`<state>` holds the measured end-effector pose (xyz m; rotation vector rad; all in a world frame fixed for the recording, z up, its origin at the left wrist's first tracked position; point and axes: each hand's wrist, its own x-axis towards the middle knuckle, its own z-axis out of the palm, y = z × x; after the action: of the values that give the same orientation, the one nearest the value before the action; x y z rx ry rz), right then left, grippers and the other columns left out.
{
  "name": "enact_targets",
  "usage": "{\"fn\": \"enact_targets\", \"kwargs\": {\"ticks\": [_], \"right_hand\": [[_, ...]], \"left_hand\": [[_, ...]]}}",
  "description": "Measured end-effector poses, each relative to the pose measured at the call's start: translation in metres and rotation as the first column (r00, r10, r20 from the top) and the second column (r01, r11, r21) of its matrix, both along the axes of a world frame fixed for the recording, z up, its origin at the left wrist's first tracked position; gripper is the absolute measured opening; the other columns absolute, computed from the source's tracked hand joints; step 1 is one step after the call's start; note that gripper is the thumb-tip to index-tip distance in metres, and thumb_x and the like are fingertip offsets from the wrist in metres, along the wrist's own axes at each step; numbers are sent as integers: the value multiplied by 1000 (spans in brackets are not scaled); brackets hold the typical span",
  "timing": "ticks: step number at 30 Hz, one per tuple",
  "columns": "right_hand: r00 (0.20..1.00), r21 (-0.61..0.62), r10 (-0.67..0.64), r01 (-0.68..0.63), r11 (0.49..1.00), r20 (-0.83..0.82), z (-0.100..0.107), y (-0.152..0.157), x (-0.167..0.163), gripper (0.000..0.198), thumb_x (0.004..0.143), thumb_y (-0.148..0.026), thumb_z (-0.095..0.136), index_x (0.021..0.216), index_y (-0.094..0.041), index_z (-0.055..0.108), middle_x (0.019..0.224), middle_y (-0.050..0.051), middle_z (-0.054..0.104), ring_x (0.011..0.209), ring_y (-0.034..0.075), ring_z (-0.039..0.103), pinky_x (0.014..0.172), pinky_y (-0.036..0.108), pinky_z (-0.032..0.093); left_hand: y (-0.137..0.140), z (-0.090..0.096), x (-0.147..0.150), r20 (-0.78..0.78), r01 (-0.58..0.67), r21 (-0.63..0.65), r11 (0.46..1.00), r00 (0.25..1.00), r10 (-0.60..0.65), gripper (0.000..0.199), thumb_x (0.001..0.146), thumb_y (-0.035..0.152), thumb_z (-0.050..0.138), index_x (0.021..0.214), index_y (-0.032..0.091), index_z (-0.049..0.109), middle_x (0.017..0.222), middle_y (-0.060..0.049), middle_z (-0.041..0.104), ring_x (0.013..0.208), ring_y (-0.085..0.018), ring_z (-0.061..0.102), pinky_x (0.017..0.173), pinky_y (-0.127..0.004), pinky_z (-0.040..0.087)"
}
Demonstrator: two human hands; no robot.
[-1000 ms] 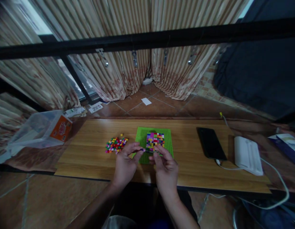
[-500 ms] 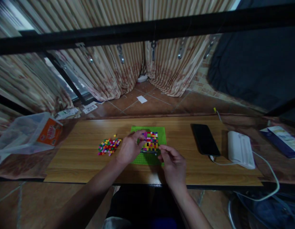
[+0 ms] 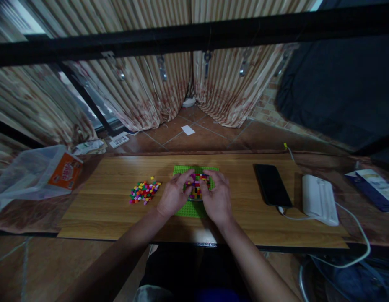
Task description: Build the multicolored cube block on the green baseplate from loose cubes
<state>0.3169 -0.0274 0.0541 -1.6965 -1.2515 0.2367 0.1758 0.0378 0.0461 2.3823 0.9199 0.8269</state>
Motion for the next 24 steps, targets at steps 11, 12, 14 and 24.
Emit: {"fn": "enact_targets", "kwargs": {"ticks": [11,12,14,24], "right_hand": [[996,-220,-12,-8,976,-90,-20,18,-6,57,78,-51,57,120,-13,58,116,16,62,106,29,58,93,46,45],[993,-221,-19,-7,975,-115,-21,19,-6,57,77,-51,58,120,-14,59,114,16,63,104,28,59,92,46,45],[988,-220,-27,-7,975,-151,-22,19,-6,57,75,-52,60,119,-15,60,112,15,64,100,27,60,89,46,46],[967,-286,-14,-62,956,-254,-27,17,1,66,73,-58,63,122,-16,59,107,13,66,92,26,63,84,44,49]], "left_hand": [[0,1,-1,26,-42,-4,999,999,42,68,79,6,55,141,19,32,121,-10,57,115,-24,52,102,-43,45],[-1,1,-1,25,-43,-10,999,999,44,68,79,6,55,141,19,32,122,-10,56,115,-24,51,103,-42,45],[-2,0,0,27,-50,-17,999,998,51,67,79,7,54,141,18,32,123,-11,55,116,-24,50,104,-42,45],[-18,0,-8,51,-151,-47,987,987,154,62,83,20,60,139,15,35,118,-12,59,113,-25,52,101,-42,46]]}}
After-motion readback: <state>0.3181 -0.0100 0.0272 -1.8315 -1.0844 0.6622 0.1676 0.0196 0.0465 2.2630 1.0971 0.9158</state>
